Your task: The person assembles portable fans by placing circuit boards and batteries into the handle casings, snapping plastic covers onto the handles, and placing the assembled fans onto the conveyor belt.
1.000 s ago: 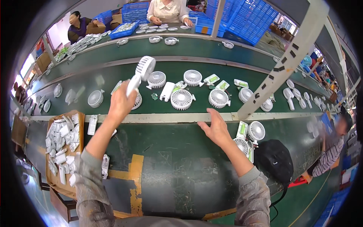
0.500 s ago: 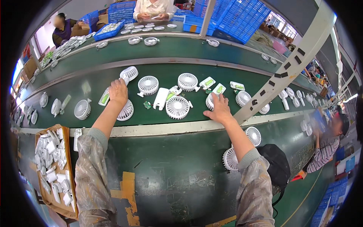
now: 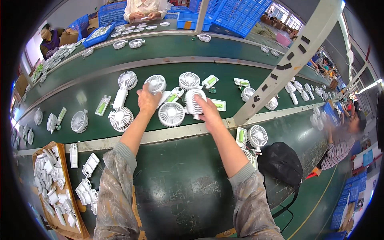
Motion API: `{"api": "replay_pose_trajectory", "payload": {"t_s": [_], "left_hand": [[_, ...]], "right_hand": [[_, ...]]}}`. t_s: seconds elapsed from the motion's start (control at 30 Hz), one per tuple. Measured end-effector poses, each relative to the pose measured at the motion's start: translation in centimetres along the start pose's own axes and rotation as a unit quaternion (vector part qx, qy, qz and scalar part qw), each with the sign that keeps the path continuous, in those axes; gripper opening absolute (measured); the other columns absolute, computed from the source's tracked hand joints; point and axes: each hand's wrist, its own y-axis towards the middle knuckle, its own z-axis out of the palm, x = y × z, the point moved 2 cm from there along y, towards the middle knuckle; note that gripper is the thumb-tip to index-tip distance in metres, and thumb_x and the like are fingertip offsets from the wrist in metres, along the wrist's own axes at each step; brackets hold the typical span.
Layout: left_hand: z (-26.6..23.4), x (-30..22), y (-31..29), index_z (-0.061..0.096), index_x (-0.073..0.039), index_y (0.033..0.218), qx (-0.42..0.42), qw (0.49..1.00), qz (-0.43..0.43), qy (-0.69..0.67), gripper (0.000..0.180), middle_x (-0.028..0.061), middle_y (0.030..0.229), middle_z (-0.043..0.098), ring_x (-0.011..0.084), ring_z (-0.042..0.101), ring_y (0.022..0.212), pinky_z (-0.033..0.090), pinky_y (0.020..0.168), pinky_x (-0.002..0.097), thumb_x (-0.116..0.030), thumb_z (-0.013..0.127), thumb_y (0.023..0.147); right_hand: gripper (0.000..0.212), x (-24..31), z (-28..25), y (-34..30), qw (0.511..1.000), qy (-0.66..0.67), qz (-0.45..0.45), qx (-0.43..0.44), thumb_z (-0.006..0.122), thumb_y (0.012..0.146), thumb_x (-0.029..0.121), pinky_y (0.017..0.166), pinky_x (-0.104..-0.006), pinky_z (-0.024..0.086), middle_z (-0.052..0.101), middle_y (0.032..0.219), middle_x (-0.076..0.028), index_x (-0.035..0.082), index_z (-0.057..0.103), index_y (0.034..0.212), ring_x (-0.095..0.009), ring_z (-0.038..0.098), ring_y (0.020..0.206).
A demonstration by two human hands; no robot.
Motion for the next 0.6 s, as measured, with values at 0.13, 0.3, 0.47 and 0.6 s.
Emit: {"api": "replay_pose_trajectory", "payload": {"t_s": [0.13,0.3,0.47,0.6], "left_hand": [[1.2,-0.7,-1.3,0.051,0.002,0.119,0.034,0.99,0.066,-0.118,0.057,0.0203,0.095,0.06,0.0295,0.059,0.089,0.047,0.081,0.0353,-0.02,0.067,0.069],[0.3,-3.9,-4.7,0.052,0.005,0.116,0.241,0.889,-0.062,-0.385,0.039,0.0111,0.092,0.061,0.0157,0.059,0.075,0.049,0.063,0.0279,-0.008,0.058,0.079],[-1.3,-4.9,-12.0,0.057,0.006,0.11,0.282,0.862,-0.074,-0.415,0.032,0.0114,0.093,0.062,0.0142,0.058,0.078,0.047,0.068,0.0261,-0.009,0.05,0.082],[-2.2,-7.5,-19.6,0.062,0.004,0.104,0.354,0.815,-0.039,-0.456,0.026,0.0026,0.084,0.061,0.0066,0.052,0.068,0.042,0.06,0.0205,-0.011,0.048,0.087]], "right_hand": [[0.058,-1.6,0.1,-0.5,0.993,0.103,0.032,0.043,0.061,0.08,0.049,0.077,-0.0348,0.046,0.058,0.108,-0.006,0.008,0.049,0.119,-0.016,0.057,0.096],[0.057,0.3,-0.4,-4.9,0.986,0.162,0.005,0.043,0.057,0.082,0.052,0.071,-0.0333,0.051,0.06,0.103,-0.006,0.006,0.05,0.115,-0.016,0.06,0.09],[0.056,0.6,-1.9,-12.0,0.989,0.133,-0.056,0.018,0.057,0.086,0.041,0.079,-0.0275,0.047,0.056,0.111,-0.007,0.001,0.045,0.124,-0.013,0.056,0.095],[0.058,1.0,-5.0,-20.7,0.988,0.021,-0.15,-0.031,0.06,0.085,0.021,0.091,-0.0298,0.041,0.051,0.12,-0.012,-0.002,0.035,0.132,-0.017,0.051,0.107]]}}
